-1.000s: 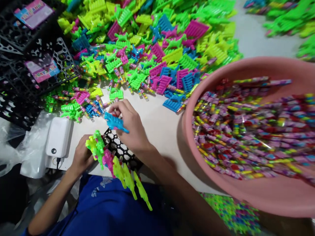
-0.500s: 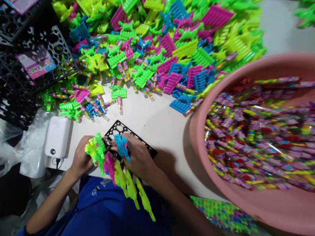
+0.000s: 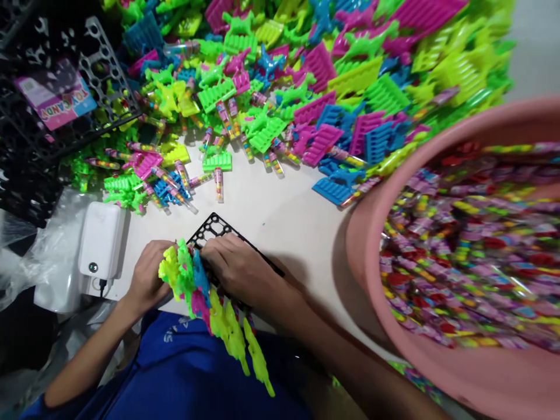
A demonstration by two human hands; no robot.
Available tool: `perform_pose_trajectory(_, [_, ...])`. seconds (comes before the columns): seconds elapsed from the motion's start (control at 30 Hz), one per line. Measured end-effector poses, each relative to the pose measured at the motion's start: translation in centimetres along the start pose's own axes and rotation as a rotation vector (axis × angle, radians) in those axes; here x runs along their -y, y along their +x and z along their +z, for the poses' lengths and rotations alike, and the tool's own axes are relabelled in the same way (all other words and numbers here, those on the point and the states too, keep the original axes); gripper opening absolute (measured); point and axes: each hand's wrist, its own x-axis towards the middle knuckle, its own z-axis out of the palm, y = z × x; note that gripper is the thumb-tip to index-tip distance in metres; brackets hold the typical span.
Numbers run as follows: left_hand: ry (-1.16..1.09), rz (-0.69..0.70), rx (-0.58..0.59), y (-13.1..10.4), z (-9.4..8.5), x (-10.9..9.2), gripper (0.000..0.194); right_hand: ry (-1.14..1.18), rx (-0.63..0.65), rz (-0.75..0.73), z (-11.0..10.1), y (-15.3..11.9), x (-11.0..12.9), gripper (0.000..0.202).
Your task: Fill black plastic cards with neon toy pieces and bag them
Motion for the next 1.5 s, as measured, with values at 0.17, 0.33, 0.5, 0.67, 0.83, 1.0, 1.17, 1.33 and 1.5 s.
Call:
perform_pose_trajectory(0.17, [0.005, -0.006, -0.007, -0.1, 0.1, 0.1, 0.024, 0.012, -0.064, -0.013, 0.7, -0.1, -0.1, 0.016])
perform_pose_trajectory(0.33, [0.029, 0.006, -0.020, -0.3, 0.2, 0.3, 0.020, 0.045, -0.022, 0.031, 0.3, 0.1, -0.2, 0.022])
perform_pose_trajectory(0.5, [0.058, 0.018, -0.026, -0.5, 0.4, 0.5, 0.020, 0.257, 0.051, 0.243, -3.0, 1.9, -0.5, 0.028])
perform_pose_trajectory(0.67, [0.087, 0.008, -0.033, -0.9, 0.6, 0.8, 0.021, -0.151, -0.324, 0.630, -3.1, 6.4, -2.2, 0.070])
perform_pose_trajectory(0.83, [0.079, 0.016, -0.038, -1.1, 0.5, 1.1, 0.017, -0.395, -0.250, 0.667, -2.3, 8.2, -3.4, 0.051])
perform_pose_trajectory(1.0, [0.047, 0.014, -0.026, -1.1, 0.4, 1.3, 0.016, -0.386, -0.284, 0.664, -4.6, 3.9, -2.0, 0.022])
perform_pose_trajectory(1.17, [0.043, -0.005, -0.025, -1.2, 0.4, 1.4, 0.015, 0.095, -0.410, 0.646, -5.3, -0.3, 1.0, 0.006])
perform_pose_trajectory(1.33, [0.045, -0.006, -0.022, -1.2, 0.3, 1.3, 0.016, 0.275, -0.428, 0.585, -3.0, -2.1, 3.3, 0.009])
perform_pose_trajectory(1.5, [0.044, 0.002, -0.015, -1.0, 0.2, 1.2, 0.015, 0.298, -0.358, 0.417, -0.5, -3.0, 3.3, 0.016])
